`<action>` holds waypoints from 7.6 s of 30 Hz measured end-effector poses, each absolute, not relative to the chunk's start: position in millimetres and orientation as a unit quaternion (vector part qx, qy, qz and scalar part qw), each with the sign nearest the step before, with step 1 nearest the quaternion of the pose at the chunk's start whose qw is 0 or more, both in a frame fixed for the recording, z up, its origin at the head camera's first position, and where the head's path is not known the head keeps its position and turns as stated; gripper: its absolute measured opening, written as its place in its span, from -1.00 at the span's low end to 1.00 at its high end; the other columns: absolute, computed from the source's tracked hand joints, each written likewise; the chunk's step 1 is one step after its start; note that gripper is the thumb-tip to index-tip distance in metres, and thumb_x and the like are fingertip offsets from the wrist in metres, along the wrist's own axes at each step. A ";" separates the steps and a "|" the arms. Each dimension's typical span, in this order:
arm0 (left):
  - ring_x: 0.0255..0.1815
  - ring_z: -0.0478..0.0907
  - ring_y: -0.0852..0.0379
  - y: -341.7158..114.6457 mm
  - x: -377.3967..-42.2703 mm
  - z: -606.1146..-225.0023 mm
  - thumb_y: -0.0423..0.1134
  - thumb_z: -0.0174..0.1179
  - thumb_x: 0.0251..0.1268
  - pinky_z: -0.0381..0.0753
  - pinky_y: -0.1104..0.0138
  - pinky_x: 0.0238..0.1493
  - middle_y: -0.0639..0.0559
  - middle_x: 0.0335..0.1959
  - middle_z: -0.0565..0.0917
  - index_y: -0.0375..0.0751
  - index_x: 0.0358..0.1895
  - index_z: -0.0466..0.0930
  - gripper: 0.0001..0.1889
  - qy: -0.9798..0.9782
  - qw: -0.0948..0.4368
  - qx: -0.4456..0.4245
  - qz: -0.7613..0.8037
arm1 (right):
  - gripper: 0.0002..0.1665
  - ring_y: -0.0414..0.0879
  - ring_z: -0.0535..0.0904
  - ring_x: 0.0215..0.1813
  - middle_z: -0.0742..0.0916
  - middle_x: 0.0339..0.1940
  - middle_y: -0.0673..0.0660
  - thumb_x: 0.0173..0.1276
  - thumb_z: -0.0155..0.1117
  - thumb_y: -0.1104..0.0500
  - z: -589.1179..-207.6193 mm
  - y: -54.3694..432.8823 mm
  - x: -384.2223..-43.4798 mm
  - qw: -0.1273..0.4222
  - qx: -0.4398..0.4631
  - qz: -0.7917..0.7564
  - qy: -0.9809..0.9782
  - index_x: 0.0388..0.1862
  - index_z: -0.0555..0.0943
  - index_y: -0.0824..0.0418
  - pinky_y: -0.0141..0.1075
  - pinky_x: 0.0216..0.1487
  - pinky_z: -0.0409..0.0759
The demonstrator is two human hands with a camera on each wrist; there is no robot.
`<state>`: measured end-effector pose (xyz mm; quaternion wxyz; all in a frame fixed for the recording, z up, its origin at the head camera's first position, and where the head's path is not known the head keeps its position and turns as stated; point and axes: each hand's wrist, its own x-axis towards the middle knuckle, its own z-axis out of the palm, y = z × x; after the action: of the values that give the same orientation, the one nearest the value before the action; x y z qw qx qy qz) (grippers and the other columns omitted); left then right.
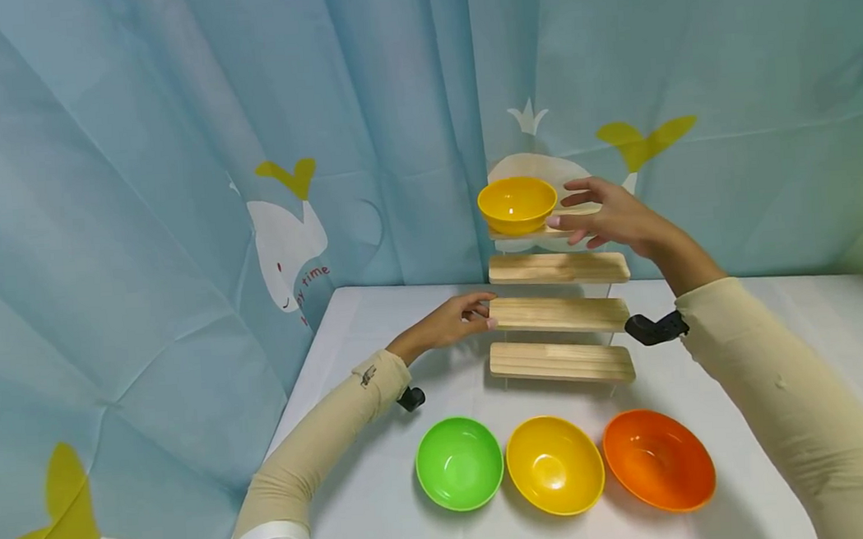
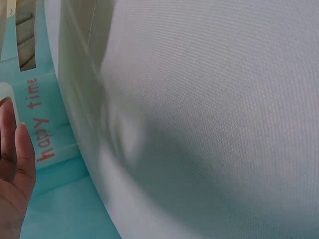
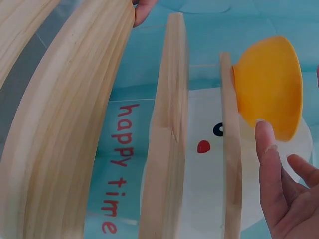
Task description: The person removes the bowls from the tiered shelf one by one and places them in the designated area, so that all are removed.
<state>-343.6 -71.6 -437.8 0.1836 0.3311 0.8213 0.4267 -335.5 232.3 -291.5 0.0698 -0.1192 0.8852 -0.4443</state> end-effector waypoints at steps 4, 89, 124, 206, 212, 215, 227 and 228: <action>0.16 0.57 0.02 -71.6 -343.1 -437.8 -0.12 0.16 0.53 0.59 0.32 0.13 -0.16 0.22 0.58 -0.14 0.51 0.28 -0.42 0.822 0.182 0.330 0.426 | 0.08 -0.17 0.73 -0.15 0.29 0.57 0.29 0.41 0.30 -0.17 -293.0 228.5 -339.7 0.073 -0.121 -0.452 0.881 0.67 -0.07 0.11 0.00 0.11 0.69; 0.13 0.56 0.09 -71.7 -345.4 -438.0 -0.05 0.15 0.52 0.60 0.33 0.12 -0.13 0.23 0.57 -0.13 0.51 0.29 -0.41 0.831 0.180 0.331 0.410 | 0.18 -0.07 0.79 -0.23 0.55 0.23 0.26 0.35 0.41 0.08 -321.1 201.4 -348.6 0.035 -0.134 -0.591 0.795 0.66 -0.20 -0.10 -0.27 -0.23 0.73; 0.15 0.58 -0.01 -73.9 -343.4 -433.5 -0.14 0.19 0.50 0.60 0.33 0.08 -0.18 0.20 0.60 -0.17 0.50 0.29 -0.41 0.826 0.174 0.332 0.420 | 0.12 -0.17 0.66 -0.17 0.33 0.34 0.24 0.32 0.35 0.36 -341.0 246.9 -303.8 0.044 -0.169 -0.581 0.795 0.64 -0.11 -0.04 -0.33 -0.31 0.73; 0.17 0.57 0.01 -75.1 -344.1 -439.1 -0.12 0.17 0.52 0.59 0.30 0.11 -0.15 0.20 0.60 -0.13 0.49 0.31 -0.44 0.823 0.175 0.332 0.428 | 0.14 -0.16 0.67 -0.06 0.41 0.26 -0.18 0.25 0.26 0.48 -408.7 358.1 -187.9 0.051 -0.204 -0.539 0.816 0.64 -0.05 -0.10 -0.26 -0.18 0.77; 0.18 0.56 0.03 -75.2 -343.8 -440.4 -0.11 0.17 0.52 0.59 0.31 0.11 -0.14 0.23 0.58 -0.11 0.50 0.31 -0.44 0.826 0.177 0.330 0.422 | 0.14 -0.17 0.64 -0.03 0.41 0.29 -0.20 0.25 0.24 0.50 -419.7 366.9 -176.7 0.062 -0.205 -0.546 0.810 0.65 -0.04 -0.09 -0.26 -0.17 0.76; 0.18 0.56 0.02 -75.6 -343.9 -440.7 -0.12 0.17 0.52 0.59 0.30 0.11 -0.15 0.23 0.57 -0.12 0.50 0.31 -0.44 0.825 0.178 0.331 0.422 | 0.14 -0.19 0.63 -0.01 0.39 0.31 -0.24 0.24 0.27 0.47 -424.2 370.1 -172.1 0.065 -0.195 -0.541 0.815 0.65 -0.05 -0.08 -0.26 -0.16 0.76; 0.23 0.54 0.01 -76.9 -342.1 -440.9 -0.07 0.16 0.51 0.59 0.26 0.13 -0.11 0.27 0.54 -0.07 0.51 0.29 -0.42 0.828 0.178 0.330 0.418 | 0.12 -0.26 0.54 0.04 0.36 0.29 -0.35 0.29 0.27 0.38 -448.1 391.1 -153.7 0.107 -0.152 -0.530 0.828 0.63 -0.05 -0.22 -0.30 -0.12 0.74; 0.23 0.53 0.01 -77.0 -342.1 -440.6 -0.08 0.16 0.51 0.59 0.25 0.13 -0.12 0.27 0.54 -0.08 0.51 0.29 -0.41 0.827 0.178 0.331 0.419 | 0.11 -0.24 0.55 0.04 0.37 0.29 -0.33 0.29 0.26 0.40 -449.6 392.4 -152.1 0.110 -0.156 -0.534 0.824 0.64 -0.05 -0.20 -0.30 -0.12 0.73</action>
<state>-342.1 -77.0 -440.6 0.1777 0.3309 0.8269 0.4186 -152.1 392.4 -449.6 0.1099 -0.1557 0.8237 -0.5340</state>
